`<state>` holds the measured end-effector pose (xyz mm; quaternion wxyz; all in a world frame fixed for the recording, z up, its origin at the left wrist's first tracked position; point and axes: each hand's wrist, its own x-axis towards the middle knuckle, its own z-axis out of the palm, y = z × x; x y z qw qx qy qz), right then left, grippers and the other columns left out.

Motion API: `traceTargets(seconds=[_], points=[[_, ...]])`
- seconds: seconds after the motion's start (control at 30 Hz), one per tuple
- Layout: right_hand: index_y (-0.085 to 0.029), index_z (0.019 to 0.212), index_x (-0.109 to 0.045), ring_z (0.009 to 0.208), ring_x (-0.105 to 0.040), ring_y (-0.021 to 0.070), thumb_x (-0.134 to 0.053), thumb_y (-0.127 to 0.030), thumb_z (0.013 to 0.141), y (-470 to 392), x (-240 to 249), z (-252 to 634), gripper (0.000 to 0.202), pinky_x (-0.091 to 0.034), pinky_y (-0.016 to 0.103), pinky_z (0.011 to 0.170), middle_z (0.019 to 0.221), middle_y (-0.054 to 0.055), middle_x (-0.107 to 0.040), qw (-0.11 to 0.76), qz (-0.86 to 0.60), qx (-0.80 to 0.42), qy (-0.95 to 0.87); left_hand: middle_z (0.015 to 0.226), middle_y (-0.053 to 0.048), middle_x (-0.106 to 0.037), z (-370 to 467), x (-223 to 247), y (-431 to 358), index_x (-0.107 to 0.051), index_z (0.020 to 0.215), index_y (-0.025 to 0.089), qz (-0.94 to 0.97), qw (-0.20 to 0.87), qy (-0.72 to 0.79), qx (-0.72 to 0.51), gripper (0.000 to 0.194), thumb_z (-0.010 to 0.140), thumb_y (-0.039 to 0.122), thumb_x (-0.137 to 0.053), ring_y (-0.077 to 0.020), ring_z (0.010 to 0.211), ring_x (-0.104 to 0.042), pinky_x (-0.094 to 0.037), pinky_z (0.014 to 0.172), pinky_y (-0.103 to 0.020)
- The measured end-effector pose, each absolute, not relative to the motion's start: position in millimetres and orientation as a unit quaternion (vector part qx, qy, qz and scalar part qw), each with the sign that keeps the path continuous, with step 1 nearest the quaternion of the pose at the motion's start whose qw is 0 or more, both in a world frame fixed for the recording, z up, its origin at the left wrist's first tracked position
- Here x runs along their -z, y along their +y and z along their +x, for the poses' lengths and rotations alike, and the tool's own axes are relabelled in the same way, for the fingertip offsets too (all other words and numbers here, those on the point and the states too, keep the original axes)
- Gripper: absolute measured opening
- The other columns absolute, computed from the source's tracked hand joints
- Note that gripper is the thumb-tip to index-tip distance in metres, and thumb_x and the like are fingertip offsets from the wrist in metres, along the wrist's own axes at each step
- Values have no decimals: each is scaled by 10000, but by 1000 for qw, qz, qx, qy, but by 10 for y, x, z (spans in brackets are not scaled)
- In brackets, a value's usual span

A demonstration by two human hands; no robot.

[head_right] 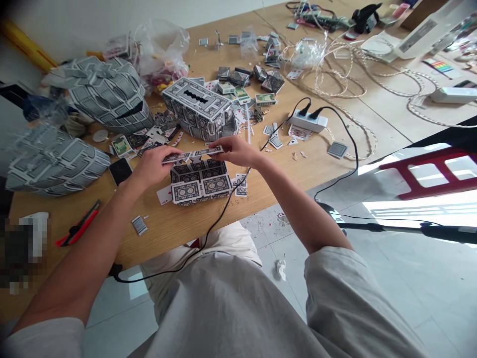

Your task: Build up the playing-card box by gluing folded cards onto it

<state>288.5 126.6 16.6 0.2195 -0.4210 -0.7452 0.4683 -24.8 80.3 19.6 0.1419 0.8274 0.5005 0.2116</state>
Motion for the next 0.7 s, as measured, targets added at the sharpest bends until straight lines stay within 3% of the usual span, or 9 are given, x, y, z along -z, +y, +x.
traceTargets(seconds=[0.7], points=[[-220,1239,-796,617,-336,132,-812,-397,889,1268,-222,2879,393,-246,328,602,634,-63,-381,193,-438,-447,-755,1148,-96,-782,-211,-139,829,-785,1122,199,805,103,543,-216,323,877,118,-590,-292,1069,-725,-559,956,-411]])
